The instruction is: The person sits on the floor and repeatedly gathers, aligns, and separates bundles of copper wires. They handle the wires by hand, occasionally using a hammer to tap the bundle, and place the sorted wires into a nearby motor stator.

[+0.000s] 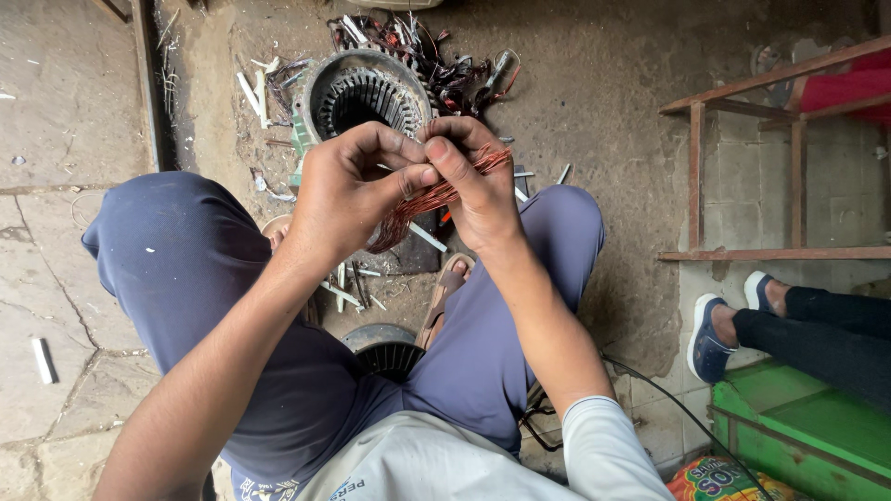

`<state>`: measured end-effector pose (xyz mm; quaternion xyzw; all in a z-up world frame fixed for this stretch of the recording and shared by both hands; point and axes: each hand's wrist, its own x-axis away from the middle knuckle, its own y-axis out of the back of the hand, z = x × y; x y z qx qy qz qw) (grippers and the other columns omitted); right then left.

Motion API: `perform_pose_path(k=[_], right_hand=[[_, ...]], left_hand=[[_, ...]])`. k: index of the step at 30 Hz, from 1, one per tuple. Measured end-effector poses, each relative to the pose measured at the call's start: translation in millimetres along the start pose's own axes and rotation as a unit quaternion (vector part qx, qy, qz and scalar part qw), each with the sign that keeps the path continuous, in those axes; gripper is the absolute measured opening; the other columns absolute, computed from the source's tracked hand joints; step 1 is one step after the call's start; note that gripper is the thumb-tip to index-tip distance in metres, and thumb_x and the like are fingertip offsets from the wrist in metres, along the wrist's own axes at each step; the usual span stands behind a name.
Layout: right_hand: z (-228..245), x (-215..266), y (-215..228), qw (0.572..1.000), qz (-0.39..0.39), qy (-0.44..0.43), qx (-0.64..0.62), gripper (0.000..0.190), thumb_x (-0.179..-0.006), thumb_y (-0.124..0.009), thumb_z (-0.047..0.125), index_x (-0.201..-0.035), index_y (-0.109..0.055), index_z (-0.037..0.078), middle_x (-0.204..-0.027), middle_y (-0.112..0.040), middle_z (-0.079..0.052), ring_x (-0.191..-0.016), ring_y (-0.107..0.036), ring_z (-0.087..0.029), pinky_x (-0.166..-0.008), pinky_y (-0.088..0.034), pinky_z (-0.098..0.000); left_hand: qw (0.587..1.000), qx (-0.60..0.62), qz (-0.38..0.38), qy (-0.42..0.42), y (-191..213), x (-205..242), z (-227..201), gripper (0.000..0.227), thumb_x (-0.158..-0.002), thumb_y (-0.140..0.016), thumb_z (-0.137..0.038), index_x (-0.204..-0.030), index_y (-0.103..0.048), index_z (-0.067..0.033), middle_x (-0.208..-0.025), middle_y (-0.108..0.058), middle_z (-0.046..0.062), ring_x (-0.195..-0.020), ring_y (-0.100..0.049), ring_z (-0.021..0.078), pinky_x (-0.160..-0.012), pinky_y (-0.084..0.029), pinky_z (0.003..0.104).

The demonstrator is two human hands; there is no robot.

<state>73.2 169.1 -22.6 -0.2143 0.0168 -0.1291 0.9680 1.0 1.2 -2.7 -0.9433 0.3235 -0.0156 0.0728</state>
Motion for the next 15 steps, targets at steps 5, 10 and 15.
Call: perform_pose_path(k=[5,10,15], right_hand=[[-4.2,3.9,-0.8,0.997,-0.028,0.005,-0.072,0.024,-0.101,-0.076,0.02,-0.114,-0.063,0.004,-0.094,-0.061,0.001,-0.086,-0.057,-0.009,-0.084,-0.05,-0.0269],[1.9,1.2,-10.3,0.996,-0.014,0.023,-0.081,0.025,-0.106,-0.073,0.019,-0.122,-0.059,0.005,-0.099,-0.057,0.001,-0.085,-0.051,-0.005,-0.082,-0.045,-0.0234],[13.7,4.6,-14.4,0.994,0.016,0.102,0.035,0.04,-0.105,-0.069,0.019,-0.138,-0.05,0.01,-0.107,-0.062,-0.003,-0.088,-0.055,-0.004,-0.083,-0.047,-0.0197]], left_hand=[[1.0,0.008,-0.009,0.007,0.6,-1.1,5.5,0.015,-0.092,-0.081,-0.006,-0.1,-0.069,-0.0005,-0.092,-0.076,0.003,-0.087,-0.071,0.0054,-0.08,-0.06,0.022],[1.0,0.018,-0.006,0.01,-0.1,-2.3,5.3,0.016,-0.093,-0.08,-0.007,-0.101,-0.068,-0.0008,-0.094,-0.075,0.003,-0.088,-0.071,0.0053,-0.081,-0.061,0.022],[1.0,0.009,0.009,0.001,0.3,-2.5,4.9,0.018,-0.094,-0.08,-0.007,-0.104,-0.067,-0.0001,-0.095,-0.074,0.003,-0.09,-0.07,0.0055,-0.083,-0.06,0.022]])
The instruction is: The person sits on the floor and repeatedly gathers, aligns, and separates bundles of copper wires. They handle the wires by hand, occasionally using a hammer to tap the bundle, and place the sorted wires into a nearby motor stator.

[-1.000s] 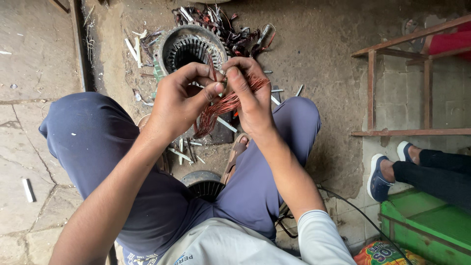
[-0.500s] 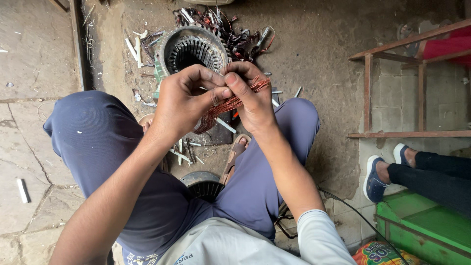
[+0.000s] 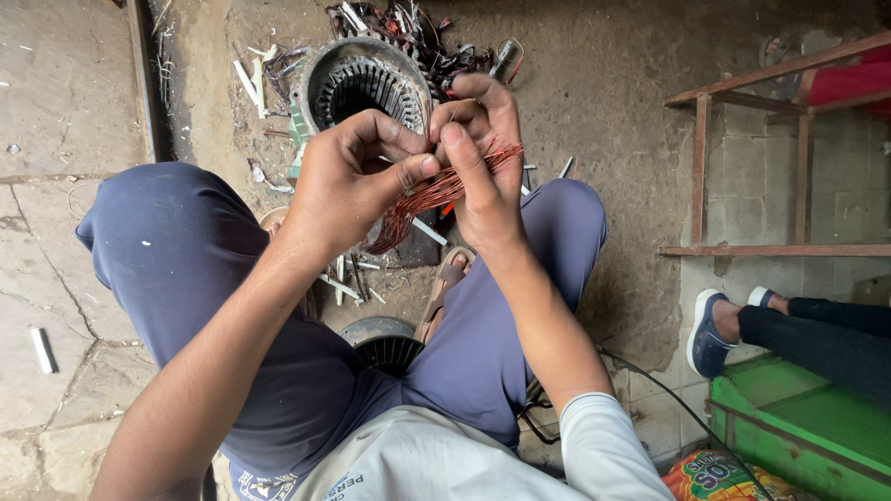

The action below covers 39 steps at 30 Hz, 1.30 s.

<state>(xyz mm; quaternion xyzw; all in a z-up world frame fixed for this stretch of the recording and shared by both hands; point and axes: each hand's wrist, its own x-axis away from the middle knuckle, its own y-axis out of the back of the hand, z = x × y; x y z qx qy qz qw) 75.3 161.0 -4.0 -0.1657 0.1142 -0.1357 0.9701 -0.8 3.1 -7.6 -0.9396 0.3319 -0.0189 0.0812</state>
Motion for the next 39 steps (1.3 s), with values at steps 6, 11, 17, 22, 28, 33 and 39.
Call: perform_pose_path(k=[6,11,17,22,28,33,39], right_hand=[[0.0,1.1,12.7,0.986,0.048,0.062,0.15,0.043,-0.107,-0.074,0.005,-0.145,-0.054,0.004,-0.1,-0.06,-0.001,-0.087,-0.054,-0.005,-0.08,-0.047,-0.0185],[-9.4,3.6,14.0,0.989,0.026,0.078,0.122,0.035,-0.103,-0.076,0.001,-0.134,-0.058,0.003,-0.101,-0.06,-0.002,-0.087,-0.056,-0.006,-0.08,-0.049,-0.0195],[-1.1,1.6,7.0,0.989,0.023,0.059,0.132,0.044,-0.101,-0.074,0.001,-0.139,-0.052,0.005,-0.101,-0.059,-0.003,-0.088,-0.057,-0.006,-0.08,-0.049,-0.019],[-4.8,-2.5,-0.6,0.988,-0.005,0.094,0.121,0.035,-0.098,-0.074,0.002,-0.115,-0.046,0.013,-0.102,-0.055,-0.001,-0.092,-0.055,-0.006,-0.084,-0.051,-0.021],[1.5,2.2,7.1,0.983,0.05,0.049,0.168,0.047,-0.104,-0.07,0.001,-0.146,-0.049,0.003,-0.097,-0.06,-0.003,-0.085,-0.055,-0.004,-0.079,-0.048,-0.0183],[-2.0,3.3,9.5,0.981,0.039,0.049,0.184,0.04,-0.102,-0.069,0.001,-0.14,-0.056,0.002,-0.101,-0.061,-0.003,-0.086,-0.057,-0.004,-0.077,-0.049,-0.0186],[-4.9,3.4,6.1,0.981,0.027,0.074,0.178,0.039,-0.103,-0.071,0.001,-0.137,-0.053,0.004,-0.098,-0.059,-0.003,-0.087,-0.057,-0.006,-0.078,-0.049,-0.0193]], left_hand=[[1.0,-0.009,0.016,0.024,1.5,0.9,-3.7,0.015,-0.095,-0.077,-0.009,-0.1,-0.066,-0.001,-0.092,-0.074,0.001,-0.088,-0.072,0.0047,-0.078,-0.061,0.022],[1.0,-0.003,0.021,0.012,2.0,0.6,-3.2,0.016,-0.094,-0.079,-0.008,-0.099,-0.066,-0.0006,-0.091,-0.072,0.001,-0.087,-0.07,0.0047,-0.077,-0.06,0.022],[1.0,-0.005,0.025,0.014,3.1,-0.4,-3.2,0.018,-0.094,-0.081,-0.009,-0.097,-0.065,-0.0008,-0.088,-0.07,0.0,-0.082,-0.067,0.0033,-0.072,-0.058,0.021],[0.999,-0.019,0.022,0.017,5.2,0.8,-5.7,0.018,-0.093,-0.081,-0.01,-0.097,-0.066,-0.0016,-0.086,-0.07,-0.001,-0.081,-0.067,0.0031,-0.071,-0.057,0.02],[0.999,-0.03,0.031,0.013,6.8,2.4,-6.5,0.017,-0.094,-0.08,-0.011,-0.097,-0.066,-0.0015,-0.086,-0.07,0.0,-0.08,-0.067,0.0034,-0.07,-0.057,0.02],[0.999,-0.013,0.036,0.02,6.7,2.3,-3.7,0.017,-0.093,-0.08,-0.01,-0.097,-0.065,-0.0015,-0.086,-0.07,0.0,-0.081,-0.067,0.0034,-0.069,-0.057,0.02],[0.999,-0.009,0.037,0.009,7.6,1.3,-3.4,0.017,-0.094,-0.079,-0.008,-0.097,-0.064,-0.0005,-0.089,-0.07,0.0,-0.085,-0.068,0.004,-0.073,-0.059,0.021]])
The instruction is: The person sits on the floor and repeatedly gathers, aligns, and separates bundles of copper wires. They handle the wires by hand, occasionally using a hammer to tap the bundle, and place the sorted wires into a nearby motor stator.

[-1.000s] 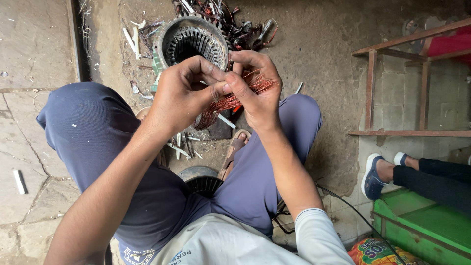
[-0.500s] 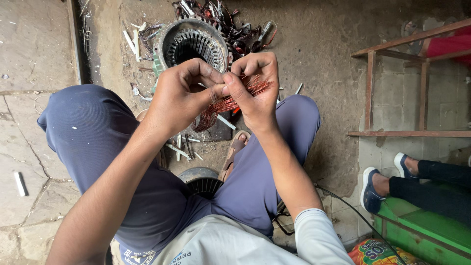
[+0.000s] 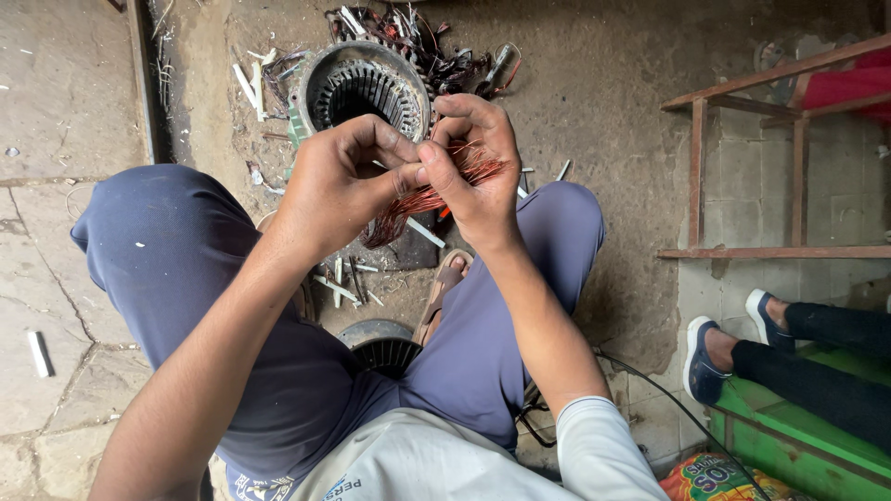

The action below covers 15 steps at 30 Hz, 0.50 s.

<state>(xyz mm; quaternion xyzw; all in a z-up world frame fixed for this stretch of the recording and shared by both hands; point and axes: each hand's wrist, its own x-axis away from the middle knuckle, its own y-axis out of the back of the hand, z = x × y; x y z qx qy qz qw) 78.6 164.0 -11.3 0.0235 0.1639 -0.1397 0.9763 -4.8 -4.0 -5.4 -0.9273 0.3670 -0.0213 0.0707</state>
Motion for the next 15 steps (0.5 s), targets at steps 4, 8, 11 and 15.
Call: perform_pose_path(k=[4,8,11,15], right_hand=[[0.6,-2.1,-2.9,1.0,-0.004,-0.001,-0.024,0.035,-0.102,-0.07,0.001,-0.127,-0.047,0.008,-0.097,-0.058,-0.003,-0.087,-0.056,-0.005,-0.081,-0.05,-0.0209],[3.9,-6.5,-6.1,1.0,-0.007,0.005,-0.023,0.031,-0.1,-0.07,0.0,-0.11,-0.043,0.012,-0.097,-0.057,-0.004,-0.085,-0.053,-0.004,-0.082,-0.049,-0.0214],[8.6,-6.6,-5.1,0.999,0.009,-0.035,-0.031,0.035,-0.099,-0.068,0.0,-0.124,-0.045,0.008,-0.096,-0.057,-0.004,-0.085,-0.055,-0.006,-0.08,-0.051,-0.0221],[9.9,-7.3,-3.9,0.998,0.008,-0.061,0.009,0.035,-0.092,-0.064,0.001,-0.125,-0.051,0.003,-0.106,-0.058,-0.005,-0.082,-0.052,-0.006,-0.076,-0.048,-0.0213]], left_hand=[[1.0,-0.012,-0.004,0.007,0.6,0.5,1.5,0.017,-0.093,-0.08,-0.007,-0.098,-0.064,0.0,-0.089,-0.07,0.001,-0.084,-0.068,0.0041,-0.073,-0.059,0.021],[1.0,-0.011,-0.001,0.001,2.2,0.6,0.5,0.017,-0.094,-0.079,-0.007,-0.099,-0.065,0.0,-0.09,-0.071,0.001,-0.086,-0.069,0.0041,-0.074,-0.059,0.021],[0.999,-0.04,-0.002,0.016,3.5,1.5,-1.7,0.017,-0.094,-0.08,-0.008,-0.098,-0.066,-0.0004,-0.088,-0.072,0.001,-0.084,-0.069,0.0043,-0.072,-0.059,0.021],[1.0,-0.021,0.0,0.005,1.7,0.1,-0.6,0.017,-0.094,-0.08,-0.008,-0.098,-0.065,-0.0004,-0.089,-0.071,0.001,-0.086,-0.07,0.0044,-0.073,-0.059,0.021]])
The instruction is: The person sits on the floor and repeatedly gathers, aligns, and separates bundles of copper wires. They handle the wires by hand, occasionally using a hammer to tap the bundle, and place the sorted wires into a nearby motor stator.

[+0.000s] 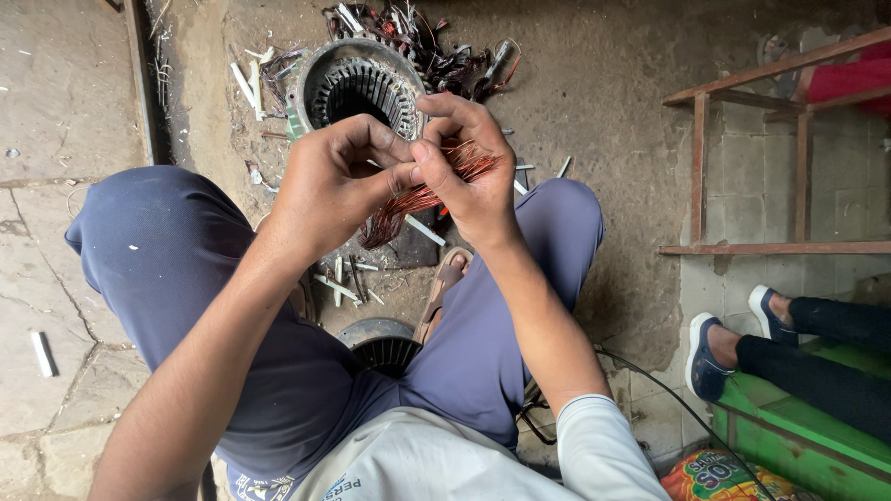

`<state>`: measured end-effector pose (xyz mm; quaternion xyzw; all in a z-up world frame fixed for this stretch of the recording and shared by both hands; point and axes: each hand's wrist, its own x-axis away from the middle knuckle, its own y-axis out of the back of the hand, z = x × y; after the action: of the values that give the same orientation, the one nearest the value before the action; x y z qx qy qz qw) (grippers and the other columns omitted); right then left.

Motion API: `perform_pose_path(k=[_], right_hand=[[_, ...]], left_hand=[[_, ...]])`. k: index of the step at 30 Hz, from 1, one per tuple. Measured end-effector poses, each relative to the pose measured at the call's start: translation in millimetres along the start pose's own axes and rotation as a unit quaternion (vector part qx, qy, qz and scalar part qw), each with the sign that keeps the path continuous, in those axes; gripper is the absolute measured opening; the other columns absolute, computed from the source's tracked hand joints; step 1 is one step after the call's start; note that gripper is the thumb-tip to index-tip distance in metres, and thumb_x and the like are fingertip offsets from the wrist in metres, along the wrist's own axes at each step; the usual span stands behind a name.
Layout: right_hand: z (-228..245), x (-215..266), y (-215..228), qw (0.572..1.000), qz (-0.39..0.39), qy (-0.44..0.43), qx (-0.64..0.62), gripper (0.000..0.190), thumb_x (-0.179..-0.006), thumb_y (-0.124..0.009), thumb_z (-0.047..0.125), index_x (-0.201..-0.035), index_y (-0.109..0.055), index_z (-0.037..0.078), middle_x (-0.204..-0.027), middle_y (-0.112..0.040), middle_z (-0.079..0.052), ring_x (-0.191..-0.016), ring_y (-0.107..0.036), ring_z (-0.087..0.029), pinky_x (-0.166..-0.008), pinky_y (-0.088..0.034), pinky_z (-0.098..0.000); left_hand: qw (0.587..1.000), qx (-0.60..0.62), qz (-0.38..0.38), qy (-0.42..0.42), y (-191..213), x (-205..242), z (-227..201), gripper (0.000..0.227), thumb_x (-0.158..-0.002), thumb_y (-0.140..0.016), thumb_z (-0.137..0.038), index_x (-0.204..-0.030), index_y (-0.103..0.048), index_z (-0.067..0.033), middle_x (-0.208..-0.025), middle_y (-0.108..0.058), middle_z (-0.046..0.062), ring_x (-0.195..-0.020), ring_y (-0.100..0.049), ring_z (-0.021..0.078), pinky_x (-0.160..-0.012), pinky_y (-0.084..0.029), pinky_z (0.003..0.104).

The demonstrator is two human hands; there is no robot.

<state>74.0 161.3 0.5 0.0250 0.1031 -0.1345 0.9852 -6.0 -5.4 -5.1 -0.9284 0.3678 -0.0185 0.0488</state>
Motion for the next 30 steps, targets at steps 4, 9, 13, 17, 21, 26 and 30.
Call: perform_pose_path(k=[4,9,13,17,21,26,30], right_hand=[[-1.8,-0.4,-4.1,0.998,-0.019,0.051,-0.044,0.038,-0.103,-0.071,0.002,-0.128,-0.044,0.008,-0.104,-0.058,-0.004,-0.091,-0.057,-0.006,-0.086,-0.052,-0.022],[-4.1,-0.1,2.3,0.998,0.012,-0.002,-0.069,0.048,-0.096,-0.071,0.013,-0.137,-0.047,0.011,-0.094,-0.058,-0.001,-0.087,-0.055,-0.005,-0.083,-0.047,-0.0214],[-17.4,-3.2,7.0,0.998,0.022,0.01,-0.06,0.031,-0.105,-0.068,0.033,-0.096,-0.058,0.005,-0.1,-0.055,-0.003,-0.095,-0.054,-0.011,-0.091,-0.047,-0.0275],[-25.3,-9.0,18.2,0.971,-0.087,-0.002,-0.225,0.048,-0.107,-0.057,0.05,-0.082,-0.042,0.012,-0.085,-0.042,-0.001,-0.082,-0.043,-0.013,-0.08,-0.043,-0.0302],[-16.2,-8.8,45.6,0.916,-0.159,-0.047,-0.364,0.049,-0.107,-0.051,0.053,-0.08,-0.035,0.016,-0.066,-0.024,0.004,-0.057,-0.024,-0.011,-0.06,-0.029,-0.0312],[-17.0,3.4,76.2,0.901,-0.195,-0.049,-0.384,0.048,-0.107,-0.049,0.055,-0.079,-0.038,0.018,-0.062,-0.019,0.007,-0.049,-0.012,-0.009,-0.044,-0.014,-0.0293],[-17.4,8.7,87.0,0.907,-0.163,-0.096,-0.376,0.04,-0.107,-0.046,0.052,-0.09,-0.044,0.016,-0.064,-0.019,0.007,-0.05,-0.012,-0.008,-0.041,-0.013,-0.0247]], left_hand=[[1.0,-0.002,-0.004,-0.005,-0.6,-0.7,4.9,0.017,-0.094,-0.08,-0.008,-0.099,-0.065,-0.0001,-0.09,-0.071,0.001,-0.086,-0.069,0.0045,-0.075,-0.06,0.022],[0.999,-0.027,-0.004,-0.033,0.4,-0.1,4.3,0.015,-0.095,-0.08,-0.007,-0.1,-0.066,-0.0004,-0.092,-0.073,0.0,-0.089,-0.071,0.0049,-0.078,-0.06,0.022],[0.991,-0.093,-0.016,-0.099,-3.8,-7.4,-5.6,0.015,-0.093,-0.08,-0.009,-0.099,-0.07,-0.0009,-0.096,-0.073,0.009,-0.09,-0.069,0.0139,-0.078,-0.058,0.03],[0.93,-0.229,-0.084,-0.275,-26.5,-4.3,-3.6,0.025,-0.094,-0.075,-0.011,-0.111,-0.063,0.0022,-0.112,-0.069,0.026,-0.102,-0.067,0.0367,-0.086,-0.054,0.043],[0.947,-0.237,-0.05,-0.213,-52.9,1.8,12.4,0.039,-0.103,-0.063,-0.019,-0.123,-0.046,0.0097,-0.101,-0.066,0.027,-0.092,-0.065,0.0453,-0.078,-0.052,0.049],[0.976,-0.173,0.131,-0.013,-79.8,5.2,26.0,0.028,-0.113,-0.049,-0.029,-0.104,-0.059,-0.004,-0.073,-0.068,0.015,-0.071,-0.071,0.036,-0.066,-0.053,0.048],[0.957,-0.224,0.18,-0.037,-85.3,12.4,33.9,0.031,-0.106,-0.058,-0.03,-0.099,-0.051,-0.0005,-0.063,-0.063,0.02,-0.061,-0.066,0.0399,-0.056,-0.049,0.05]])
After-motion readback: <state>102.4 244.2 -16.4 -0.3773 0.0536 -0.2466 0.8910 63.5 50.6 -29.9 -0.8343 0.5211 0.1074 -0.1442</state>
